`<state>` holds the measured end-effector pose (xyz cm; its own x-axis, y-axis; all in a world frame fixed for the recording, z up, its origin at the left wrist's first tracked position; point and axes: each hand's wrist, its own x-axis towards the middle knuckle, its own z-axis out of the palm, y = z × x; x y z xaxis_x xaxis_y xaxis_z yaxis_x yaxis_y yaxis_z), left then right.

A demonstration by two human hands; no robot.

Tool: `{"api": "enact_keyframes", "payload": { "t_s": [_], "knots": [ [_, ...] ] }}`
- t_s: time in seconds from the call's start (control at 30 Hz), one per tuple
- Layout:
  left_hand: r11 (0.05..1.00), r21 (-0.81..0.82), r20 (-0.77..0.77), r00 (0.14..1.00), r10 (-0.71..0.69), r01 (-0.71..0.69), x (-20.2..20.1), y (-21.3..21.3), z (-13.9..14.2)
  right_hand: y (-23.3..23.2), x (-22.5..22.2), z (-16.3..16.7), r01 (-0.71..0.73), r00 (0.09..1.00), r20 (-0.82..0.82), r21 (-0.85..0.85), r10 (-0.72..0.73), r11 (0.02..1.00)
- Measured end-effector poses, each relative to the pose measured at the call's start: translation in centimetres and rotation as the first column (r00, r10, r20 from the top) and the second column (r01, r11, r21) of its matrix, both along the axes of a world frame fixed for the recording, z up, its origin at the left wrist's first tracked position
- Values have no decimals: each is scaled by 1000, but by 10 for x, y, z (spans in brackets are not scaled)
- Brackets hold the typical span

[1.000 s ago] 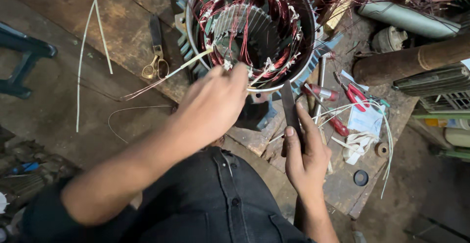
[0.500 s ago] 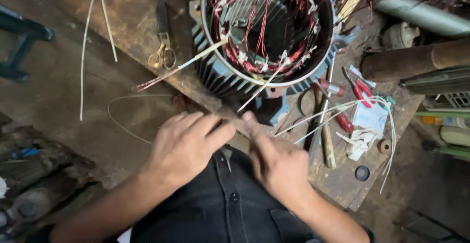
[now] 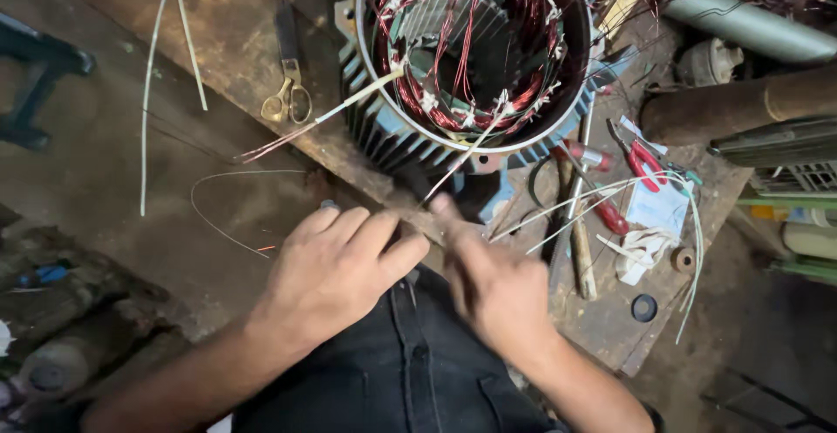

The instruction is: The person works on a motor stator, stripping insulation from copper wires with a knife, twisting wire ends together, and using pliers to cut and adjust connections. The person also slides white insulating sleeves onto the wires.

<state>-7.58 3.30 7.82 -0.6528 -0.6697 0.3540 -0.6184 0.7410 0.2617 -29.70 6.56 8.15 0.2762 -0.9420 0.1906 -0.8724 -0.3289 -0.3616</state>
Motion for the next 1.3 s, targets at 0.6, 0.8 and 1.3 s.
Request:
{"api": "enact_keyframes", "payload": {
  "t_s": [0.6,0.8,1.3],
  "knots": [
    [420,876,-475,585,657,239,-9,14,-40,3,-1,-7,124,990,-65,-38,-127,991],
    [14,650,-262,207,943,760,-13,32,-63,22,-18,-32,-82,980,179,-5,82,997],
    [909,409,-402,910,99,82,3,13,-3,14,-24,-7,-33,999,38,18,32,999]
  ]
}}
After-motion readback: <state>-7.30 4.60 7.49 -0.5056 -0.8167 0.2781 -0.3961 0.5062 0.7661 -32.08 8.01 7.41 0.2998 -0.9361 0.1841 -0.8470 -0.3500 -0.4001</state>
